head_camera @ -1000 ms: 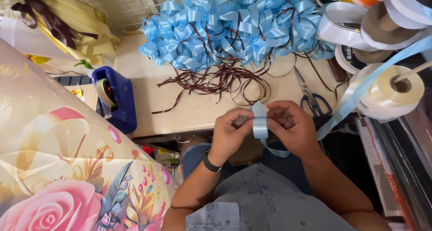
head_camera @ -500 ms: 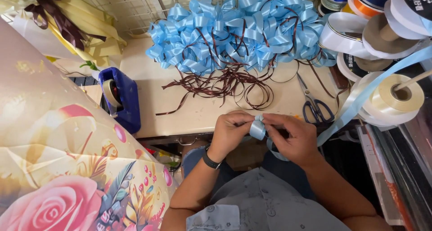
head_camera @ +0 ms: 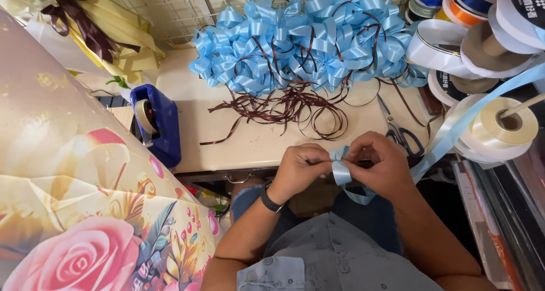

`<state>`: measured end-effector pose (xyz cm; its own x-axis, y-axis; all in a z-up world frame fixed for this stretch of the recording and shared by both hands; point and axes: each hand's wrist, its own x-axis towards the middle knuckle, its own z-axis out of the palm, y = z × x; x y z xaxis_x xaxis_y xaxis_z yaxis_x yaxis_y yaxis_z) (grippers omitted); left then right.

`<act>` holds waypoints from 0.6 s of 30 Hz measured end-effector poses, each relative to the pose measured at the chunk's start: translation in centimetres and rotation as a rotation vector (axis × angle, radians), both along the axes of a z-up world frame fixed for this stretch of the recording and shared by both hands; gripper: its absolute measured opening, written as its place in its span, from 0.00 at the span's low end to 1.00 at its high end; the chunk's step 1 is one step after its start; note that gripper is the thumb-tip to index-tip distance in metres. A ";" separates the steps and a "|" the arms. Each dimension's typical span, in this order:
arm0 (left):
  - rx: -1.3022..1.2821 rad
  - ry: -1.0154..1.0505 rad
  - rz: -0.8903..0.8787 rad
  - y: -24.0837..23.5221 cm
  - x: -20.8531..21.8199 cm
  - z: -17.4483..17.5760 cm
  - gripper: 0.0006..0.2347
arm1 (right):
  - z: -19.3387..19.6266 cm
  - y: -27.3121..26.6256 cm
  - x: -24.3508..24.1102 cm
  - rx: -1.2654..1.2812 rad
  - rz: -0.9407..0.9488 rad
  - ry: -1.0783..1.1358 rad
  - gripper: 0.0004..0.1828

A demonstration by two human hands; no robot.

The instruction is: The person folds a light blue ribbon into loops, secures the center with a thin brown ribbon, and trims the excess with scissors. They repeat this process to make multiple bows, placing each finished bow on a pile on the table.

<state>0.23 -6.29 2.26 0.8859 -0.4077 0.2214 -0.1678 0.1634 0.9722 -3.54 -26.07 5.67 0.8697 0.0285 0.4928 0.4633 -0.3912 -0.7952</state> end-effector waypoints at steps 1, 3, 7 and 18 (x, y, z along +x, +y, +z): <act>0.000 -0.002 0.001 0.0 0.3 0.1 0.02 | -0.9 -0.3 0.3 0.000 0.001 -0.002 0.14; -0.031 0.003 0.028 0.2 0.7 0.1 0.03 | -2.8 -0.8 0.7 -0.059 -0.085 -0.103 0.15; -0.110 0.046 0.023 0.0 2.2 0.0 0.03 | -3.5 1.4 0.6 -0.093 -0.176 -0.219 0.12; 0.050 -0.118 0.227 -0.8 2.1 -0.7 0.02 | -5.6 1.4 0.2 0.422 0.141 0.005 0.09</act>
